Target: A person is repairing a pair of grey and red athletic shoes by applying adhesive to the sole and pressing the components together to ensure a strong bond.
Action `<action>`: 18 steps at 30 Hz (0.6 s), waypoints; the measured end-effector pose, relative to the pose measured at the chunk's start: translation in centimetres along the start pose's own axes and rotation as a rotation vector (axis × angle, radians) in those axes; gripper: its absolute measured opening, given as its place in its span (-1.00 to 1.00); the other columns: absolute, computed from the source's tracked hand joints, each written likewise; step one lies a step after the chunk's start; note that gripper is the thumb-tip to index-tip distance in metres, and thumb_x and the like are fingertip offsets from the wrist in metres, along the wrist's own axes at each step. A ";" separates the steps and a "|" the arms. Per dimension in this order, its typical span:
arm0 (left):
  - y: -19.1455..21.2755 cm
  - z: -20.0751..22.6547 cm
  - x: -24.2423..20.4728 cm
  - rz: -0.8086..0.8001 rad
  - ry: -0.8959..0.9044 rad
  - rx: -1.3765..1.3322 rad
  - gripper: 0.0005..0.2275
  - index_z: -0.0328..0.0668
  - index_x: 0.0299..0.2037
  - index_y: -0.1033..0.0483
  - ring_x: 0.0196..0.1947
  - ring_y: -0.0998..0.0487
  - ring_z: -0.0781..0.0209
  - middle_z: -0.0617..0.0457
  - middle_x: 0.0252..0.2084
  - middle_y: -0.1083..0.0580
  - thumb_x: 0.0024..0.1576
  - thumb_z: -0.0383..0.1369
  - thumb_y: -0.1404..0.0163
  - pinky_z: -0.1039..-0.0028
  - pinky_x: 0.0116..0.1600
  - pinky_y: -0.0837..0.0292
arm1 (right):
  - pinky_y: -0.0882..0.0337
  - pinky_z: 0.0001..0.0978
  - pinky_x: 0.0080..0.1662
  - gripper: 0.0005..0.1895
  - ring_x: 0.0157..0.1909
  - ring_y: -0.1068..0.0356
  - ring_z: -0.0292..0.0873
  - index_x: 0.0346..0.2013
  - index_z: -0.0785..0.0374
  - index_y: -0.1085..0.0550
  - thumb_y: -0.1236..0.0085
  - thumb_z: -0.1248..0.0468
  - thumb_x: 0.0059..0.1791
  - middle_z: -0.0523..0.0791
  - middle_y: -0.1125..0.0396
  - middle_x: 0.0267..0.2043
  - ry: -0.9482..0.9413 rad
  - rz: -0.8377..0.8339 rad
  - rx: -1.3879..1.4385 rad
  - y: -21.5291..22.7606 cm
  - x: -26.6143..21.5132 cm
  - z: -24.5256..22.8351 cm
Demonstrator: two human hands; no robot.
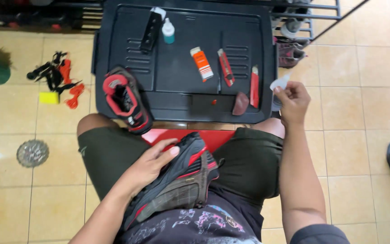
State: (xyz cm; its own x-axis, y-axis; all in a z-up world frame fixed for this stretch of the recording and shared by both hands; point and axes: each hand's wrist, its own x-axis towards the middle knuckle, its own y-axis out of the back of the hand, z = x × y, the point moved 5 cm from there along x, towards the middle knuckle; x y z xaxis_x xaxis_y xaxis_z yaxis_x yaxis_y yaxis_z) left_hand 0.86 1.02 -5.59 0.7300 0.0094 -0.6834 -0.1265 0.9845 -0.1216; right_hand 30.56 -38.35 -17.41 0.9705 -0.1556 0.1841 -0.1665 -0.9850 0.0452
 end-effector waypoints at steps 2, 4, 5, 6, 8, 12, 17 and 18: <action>-0.6 1.7 -0.9 -0.006 0.048 0.023 -0.55 -0.01 0.29 -0.46 -0.05 -0.54 0.23 -0.09 -0.02 -0.58 0.16 -0.18 -0.03 0.40 0.10 -0.47 | -0.32 -0.53 -0.31 -0.74 -0.40 -0.26 -0.37 -0.22 0.24 -0.46 -0.45 0.41 -0.03 -0.22 -0.20 -0.45 0.014 -0.005 -0.136 0.0 1.2 0.9; -0.8 2.3 -1.2 -0.005 0.097 0.043 -0.55 -0.08 0.27 -0.47 0.03 -0.52 0.36 0.07 0.09 -0.56 0.15 -0.20 0.04 0.59 0.15 -0.37 | -0.23 -0.51 -0.31 -0.74 -0.43 -0.12 -0.41 -0.30 0.17 -0.41 -0.43 0.35 0.01 -0.28 -0.13 -0.51 0.022 -0.018 -0.270 -0.2 2.4 2.3; -0.7 2.1 -1.0 -0.002 0.134 0.035 -0.54 -0.07 0.27 -0.47 0.04 -0.53 0.33 0.05 0.11 -0.56 0.15 -0.19 0.04 0.57 0.16 -0.37 | -0.22 -0.45 -0.33 -0.71 -0.44 -0.14 -0.38 -0.39 0.14 -0.39 -0.43 0.30 -0.01 -0.28 -0.15 -0.51 -0.008 0.001 -0.371 -0.2 3.0 3.4; -0.5 1.9 -0.9 0.007 0.172 0.024 -0.53 -0.07 0.28 -0.47 0.05 -0.53 0.30 0.04 0.13 -0.56 0.15 -0.19 0.04 0.56 0.16 -0.38 | -0.21 -0.40 -0.34 -0.67 -0.45 -0.15 -0.35 -0.49 0.11 -0.36 -0.43 0.26 -0.03 -0.28 -0.17 -0.52 -0.041 0.014 -0.470 -0.5 3.6 4.6; -0.3 1.1 -0.2 -0.003 0.172 0.008 -0.54 -0.08 0.28 -0.47 0.05 -0.53 0.30 0.04 0.14 -0.56 0.15 -0.21 0.04 0.56 0.16 -0.38 | -0.23 -0.35 -0.32 -0.67 -0.43 -0.18 -0.30 -0.49 0.10 -0.38 -0.43 0.23 -0.04 -0.26 -0.21 -0.50 -0.081 0.045 -0.550 -0.7 4.3 6.3; 0.4 -0.2 1.1 0.000 0.180 -0.009 -0.57 -0.09 0.26 -0.49 0.07 -0.53 0.32 0.05 0.16 -0.57 0.17 -0.24 0.04 0.57 0.19 -0.36 | -0.26 -0.30 -0.26 -0.67 -0.39 -0.22 -0.24 -0.49 0.07 -0.35 -0.40 0.19 -0.03 -0.26 -0.24 -0.48 -0.232 0.067 -0.672 -1.5 4.8 8.4; 0.4 0.6 1.7 0.022 0.274 -0.009 -0.57 -0.08 0.27 -0.48 0.04 -0.57 0.22 0.01 0.14 -0.58 0.18 -0.22 0.06 0.49 0.15 -0.43 | -0.32 -0.28 -0.19 -0.67 -0.39 -0.32 -0.14 -0.49 0.04 -0.32 -0.34 0.15 -0.03 -0.21 -0.29 -0.47 -0.216 0.081 -0.720 -1.9 4.8 9.9; 0.4 0.4 1.9 0.023 0.282 -0.009 -0.56 -0.08 0.28 -0.48 0.02 -0.58 0.23 0.02 0.11 -0.59 0.18 -0.22 0.06 0.49 0.14 -0.43 | -0.32 -0.26 -0.20 -0.68 -0.41 -0.31 -0.12 -0.48 0.06 -0.32 -0.33 0.14 -0.03 -0.20 -0.28 -0.47 -0.189 0.078 -0.737 -2.0 4.8 10.0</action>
State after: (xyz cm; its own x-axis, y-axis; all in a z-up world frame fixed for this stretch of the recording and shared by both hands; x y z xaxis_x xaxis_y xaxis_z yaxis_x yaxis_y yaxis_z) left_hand 2.42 1.50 -6.65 0.5116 -0.0183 -0.8590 -0.1481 0.9829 -0.1091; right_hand 37.25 -37.83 -26.44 0.9534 -0.2982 0.0458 -0.2451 -0.6768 0.6942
